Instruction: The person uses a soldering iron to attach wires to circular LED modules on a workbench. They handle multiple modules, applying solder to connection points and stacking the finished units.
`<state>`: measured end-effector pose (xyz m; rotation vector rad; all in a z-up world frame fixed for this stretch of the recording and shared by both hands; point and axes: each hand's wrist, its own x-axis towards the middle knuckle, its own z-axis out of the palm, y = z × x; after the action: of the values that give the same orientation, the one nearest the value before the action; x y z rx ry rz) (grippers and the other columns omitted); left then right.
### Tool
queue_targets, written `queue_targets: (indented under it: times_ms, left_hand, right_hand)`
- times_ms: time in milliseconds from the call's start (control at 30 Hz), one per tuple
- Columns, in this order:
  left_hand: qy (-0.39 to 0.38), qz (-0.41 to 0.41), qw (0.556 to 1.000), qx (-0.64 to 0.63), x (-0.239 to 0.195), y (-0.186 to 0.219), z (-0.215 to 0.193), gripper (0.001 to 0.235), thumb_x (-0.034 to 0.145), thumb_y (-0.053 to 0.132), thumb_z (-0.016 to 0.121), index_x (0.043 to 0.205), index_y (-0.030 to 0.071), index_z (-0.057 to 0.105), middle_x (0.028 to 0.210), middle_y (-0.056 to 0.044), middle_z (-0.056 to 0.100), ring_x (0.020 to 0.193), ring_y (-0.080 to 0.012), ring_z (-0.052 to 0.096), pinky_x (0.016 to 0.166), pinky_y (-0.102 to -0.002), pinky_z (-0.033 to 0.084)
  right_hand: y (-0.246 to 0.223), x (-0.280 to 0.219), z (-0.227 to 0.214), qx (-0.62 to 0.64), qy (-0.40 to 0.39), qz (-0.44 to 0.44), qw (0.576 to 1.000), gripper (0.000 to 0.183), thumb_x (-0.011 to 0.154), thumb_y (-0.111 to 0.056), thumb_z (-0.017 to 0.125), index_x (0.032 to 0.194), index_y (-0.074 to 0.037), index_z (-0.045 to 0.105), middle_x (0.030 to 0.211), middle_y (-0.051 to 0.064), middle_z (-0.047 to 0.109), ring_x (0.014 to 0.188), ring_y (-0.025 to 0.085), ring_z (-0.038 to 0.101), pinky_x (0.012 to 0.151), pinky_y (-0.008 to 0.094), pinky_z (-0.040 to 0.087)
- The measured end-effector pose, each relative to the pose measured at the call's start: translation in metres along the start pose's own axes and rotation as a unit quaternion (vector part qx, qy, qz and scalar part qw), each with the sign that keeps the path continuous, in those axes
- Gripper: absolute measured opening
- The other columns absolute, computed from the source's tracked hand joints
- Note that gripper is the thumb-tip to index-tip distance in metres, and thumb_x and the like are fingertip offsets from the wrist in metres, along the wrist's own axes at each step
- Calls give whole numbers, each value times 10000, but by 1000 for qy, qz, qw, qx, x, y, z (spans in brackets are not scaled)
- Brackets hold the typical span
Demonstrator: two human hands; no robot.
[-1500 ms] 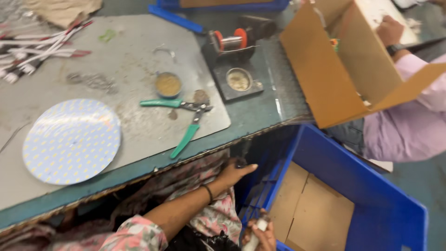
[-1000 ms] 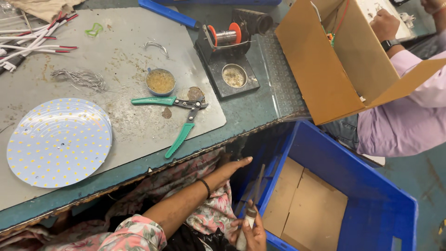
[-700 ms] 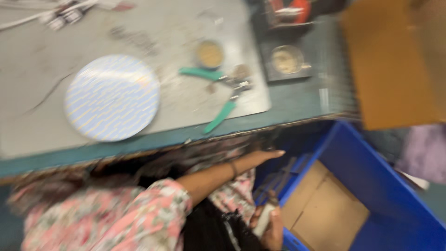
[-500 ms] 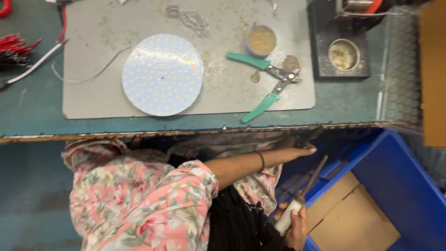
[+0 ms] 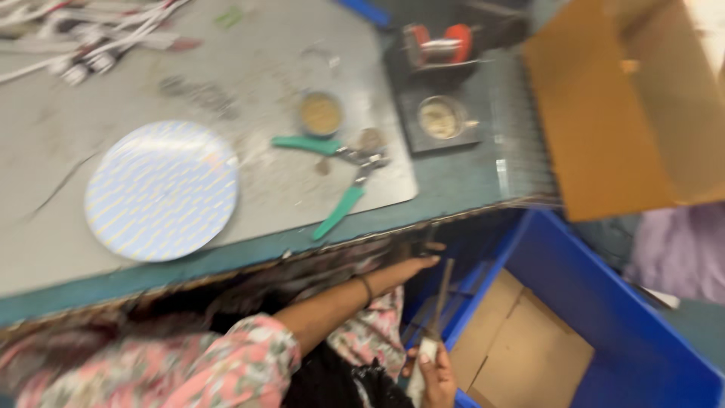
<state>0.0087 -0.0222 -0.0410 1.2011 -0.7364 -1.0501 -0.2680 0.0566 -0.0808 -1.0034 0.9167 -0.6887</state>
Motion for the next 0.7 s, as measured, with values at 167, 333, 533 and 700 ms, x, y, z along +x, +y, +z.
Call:
queue_targets:
  times_ms: [167,333,533,700]
  left_hand:
    - [73,-56,995,32,-2,14,6,335,801,362,832,978,80,800,921,-19,786,860,-117,724,807,-302,570]
    - [82,-149,985,10,-8,30,12,419,805,438,832,945,46,781,826,-26,772,786,-123,732,768,-276,574]
    - [124,-94,987,41,-13,31,8,548,773,450,886,868,-29,638,792,-42,636,722,-166,617,676,-354,528]
    - [165,-114,979,26,-5,22,11,548,746,512,828,955,18,716,920,-64,721,873,-188,680,811,-338,529]
  right_hand:
    - [-9,-6,21,31,1,-3,1000,611,921,-103,610,1495,-45,409,984,169,701,680,223,688,620,364,595]
    - [-60,-12,58,0,3,-35,999,680,926,-116,602,1548,-63,333,1000,137,684,590,172,623,540,310,541]
    - [-152,-3,112,-240,30,-137,961,773,941,-116,631,1614,-80,252,900,85,627,653,98,556,572,255,480]
    - [-211,8,144,-408,66,-126,902,646,971,-151,604,1574,-102,378,928,110,706,726,166,632,662,304,541]
